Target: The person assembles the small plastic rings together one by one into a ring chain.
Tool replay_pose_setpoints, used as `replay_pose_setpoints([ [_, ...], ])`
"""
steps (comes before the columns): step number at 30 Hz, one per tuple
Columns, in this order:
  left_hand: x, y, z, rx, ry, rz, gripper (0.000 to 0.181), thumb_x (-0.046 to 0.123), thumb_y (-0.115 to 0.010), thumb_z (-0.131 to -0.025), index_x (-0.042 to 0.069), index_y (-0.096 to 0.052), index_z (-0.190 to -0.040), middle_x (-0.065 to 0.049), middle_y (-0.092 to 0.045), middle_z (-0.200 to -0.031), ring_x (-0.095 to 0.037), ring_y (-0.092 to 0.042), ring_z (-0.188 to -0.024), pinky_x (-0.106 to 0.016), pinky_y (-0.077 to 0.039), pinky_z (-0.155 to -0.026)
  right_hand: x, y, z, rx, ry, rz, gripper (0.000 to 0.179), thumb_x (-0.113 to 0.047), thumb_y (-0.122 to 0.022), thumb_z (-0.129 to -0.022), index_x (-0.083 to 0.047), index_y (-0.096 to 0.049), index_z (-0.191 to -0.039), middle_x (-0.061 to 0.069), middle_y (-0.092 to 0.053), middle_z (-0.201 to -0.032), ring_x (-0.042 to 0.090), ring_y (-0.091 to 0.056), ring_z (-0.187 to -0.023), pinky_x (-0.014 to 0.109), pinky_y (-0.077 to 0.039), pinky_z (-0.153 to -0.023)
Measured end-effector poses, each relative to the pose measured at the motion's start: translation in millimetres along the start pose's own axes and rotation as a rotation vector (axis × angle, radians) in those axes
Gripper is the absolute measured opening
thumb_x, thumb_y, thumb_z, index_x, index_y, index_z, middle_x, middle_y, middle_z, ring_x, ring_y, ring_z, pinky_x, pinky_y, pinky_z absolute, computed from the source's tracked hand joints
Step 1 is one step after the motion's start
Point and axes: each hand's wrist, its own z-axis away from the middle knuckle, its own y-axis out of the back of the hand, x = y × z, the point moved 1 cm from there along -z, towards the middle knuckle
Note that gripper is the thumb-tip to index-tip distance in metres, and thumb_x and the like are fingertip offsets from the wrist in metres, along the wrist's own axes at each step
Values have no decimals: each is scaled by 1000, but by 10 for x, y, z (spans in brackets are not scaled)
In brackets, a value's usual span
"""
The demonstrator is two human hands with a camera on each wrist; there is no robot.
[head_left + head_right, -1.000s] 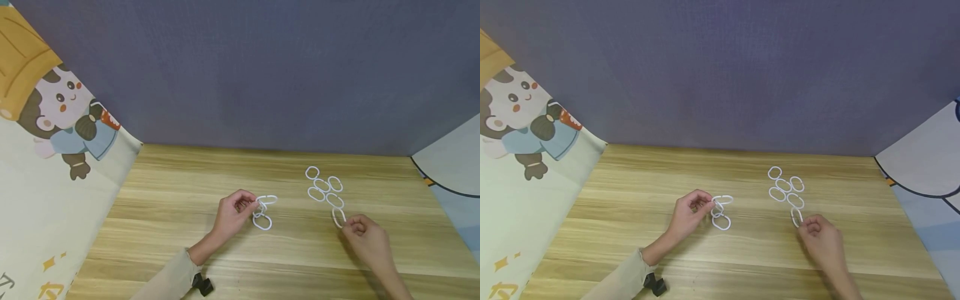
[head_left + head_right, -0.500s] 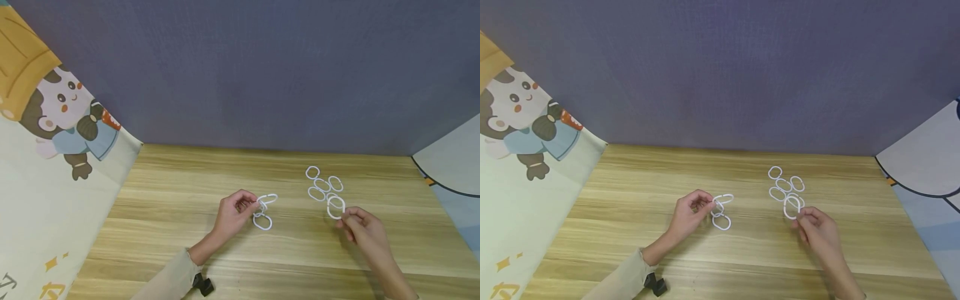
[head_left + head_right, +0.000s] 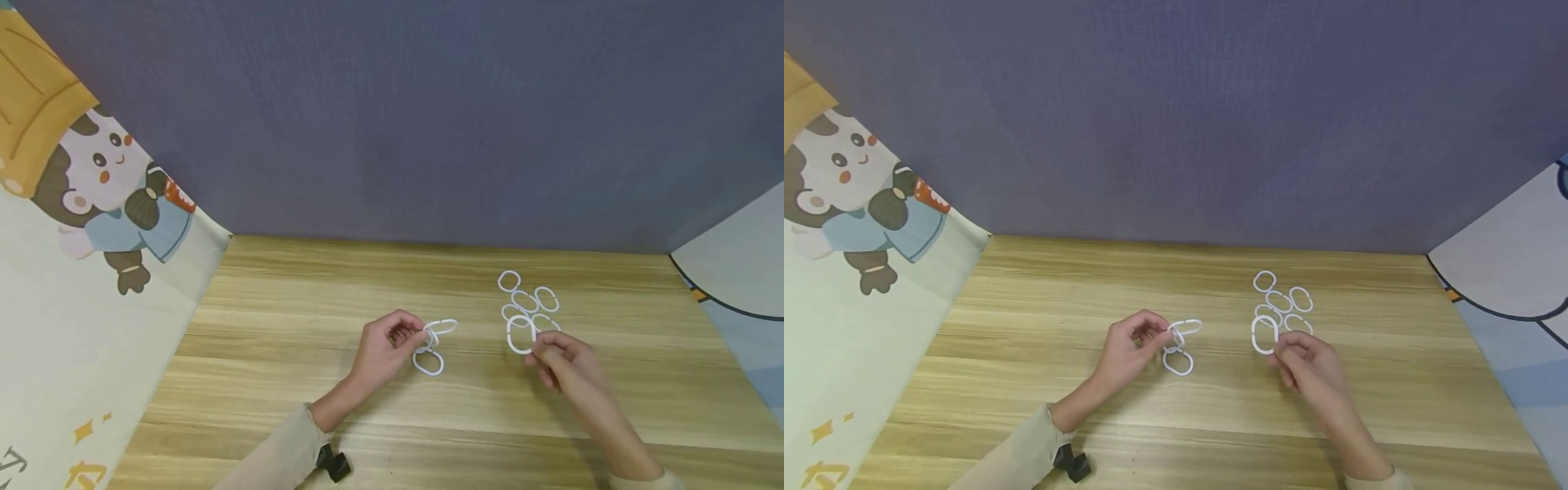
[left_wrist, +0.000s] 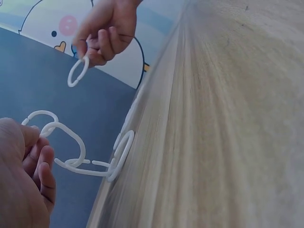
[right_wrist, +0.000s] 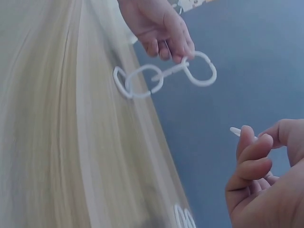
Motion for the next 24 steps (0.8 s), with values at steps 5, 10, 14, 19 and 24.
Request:
replay_pose_setpoints([
  [5, 6, -41, -31, 5, -21, -5, 7, 4, -83, -98, 0, -79, -102, -8, -77, -88, -7, -61, -73, -18, -50, -64, -98, -122, -58, -29, 34, -32, 9, -3, -62, -110, 1, -68, -104, 3, -76, -79, 7, -50, -53, 27, -35, -45],
  [10, 5, -79, -67, 12, -27, -17, 8, 5, -83, -98, -1, -78, -102, -7, -76, -87, -7, -60, -72, -18, -50, -63, -194, -263, -134, -54, 58, -63, 7, 0, -63, -108, 3, -66, -102, 3, -76, -79, 7, -49, -51, 24, -35, -45],
  [14, 3, -99, -93, 18, -22, -26, 8, 4, -83, -97, -1, -78, -102, -7, -76, -87, -7, -60, -72, -18, -50, -63, -268, -378, -189, -83, 64, -68, 7, 0, -63, -107, 3, -65, -102, 4, -77, -79, 7, -48, -51, 22, -35, -46],
  [19, 4, -122, -125, 27, -24, -43, 9, 4, -84, -96, -1, -78, -101, -7, -76, -87, -6, -61, -73, -18, -51, -64, -342, -502, -238, -126, 77, -85, 5, 1, -63, -105, 4, -64, -101, 5, -77, -79, 7, -47, -50, 21, -35, -46],
  [24, 7, -146, -155, 35, -38, -60, 8, 4, -84, -96, 0, -79, -100, -6, -76, -86, -6, -61, -73, -18, -51, -63, -388, -587, -298, -140, 86, -92, 5, 2, -63, -104, 7, -64, -101, 5, -76, -78, 6, -46, -49, 19, -35, -46],
])
